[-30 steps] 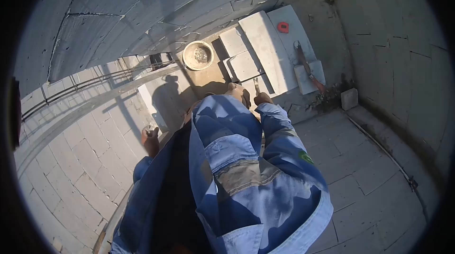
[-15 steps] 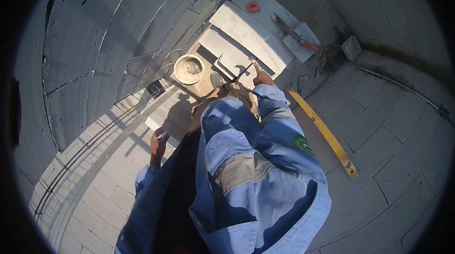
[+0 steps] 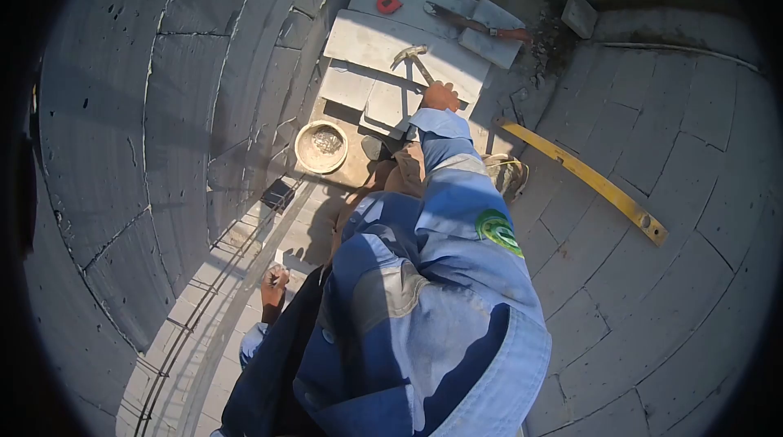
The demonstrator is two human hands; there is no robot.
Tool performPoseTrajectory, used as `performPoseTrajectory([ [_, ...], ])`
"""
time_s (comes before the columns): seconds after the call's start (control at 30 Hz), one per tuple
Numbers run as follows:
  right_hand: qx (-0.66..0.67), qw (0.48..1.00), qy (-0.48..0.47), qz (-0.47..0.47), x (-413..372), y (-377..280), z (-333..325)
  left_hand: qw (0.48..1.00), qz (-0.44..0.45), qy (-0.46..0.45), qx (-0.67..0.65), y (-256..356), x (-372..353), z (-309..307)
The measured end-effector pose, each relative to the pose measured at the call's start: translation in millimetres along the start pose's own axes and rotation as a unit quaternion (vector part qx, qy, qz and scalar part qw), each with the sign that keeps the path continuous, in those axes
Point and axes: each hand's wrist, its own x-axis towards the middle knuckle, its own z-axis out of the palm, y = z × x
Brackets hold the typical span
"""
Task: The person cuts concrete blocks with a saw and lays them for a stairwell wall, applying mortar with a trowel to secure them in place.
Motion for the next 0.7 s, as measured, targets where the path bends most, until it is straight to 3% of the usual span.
performPoseTrajectory([
  [0.17, 0.041, 0.989, -0.132, 0.054, -27.2, 39.3, 25.7, 1.0, 0.0, -0.013, 0.018, 61.8, 25.4, 27.9],
  [0.23, 0.121, 0.985, -0.124, -0.017, -38.1, 62.1, 54.5, 0.999, 0.031, -0.022, -0.004, 68.5, 38.7, 34.9],
  [0.3, 0.09, 0.975, -0.165, -0.122, -60.9, 66.6, 44.9, 0.997, 0.003, -0.032, 0.073, 93.8, 43.5, 44.7],
  [0.37, 0.101, 0.973, -0.123, -0.168, -70.4, 83.0, 68.5, 0.992, 0.042, -0.035, 0.113, 98.0, 55.6, 49.2],
  [0.43, 0.132, 0.973, -0.111, -0.15, -94.1, 84.0, 61.6, 0.988, 0.081, -0.088, 0.098, 88.3, 82.0, 51.2],
  [0.5, 0.15, 0.974, -0.119, -0.119, -108.0, 88.7, 60.8, 0.991, 0.047, -0.097, 0.076, 94.1, 98.8, 53.0],
  [0.57, 0.175, 0.973, -0.11, -0.103, -122.5, 93.2, 58.9, 0.979, 0.038, -0.136, 0.147, 109.6, 115.0, 50.1],
  [0.7, 0.208, 0.97, -0.079, -0.101, -142.7, 100.0, 43.5, 0.961, 0.137, -0.158, 0.179, 111.5, 169.4, 53.9],
])
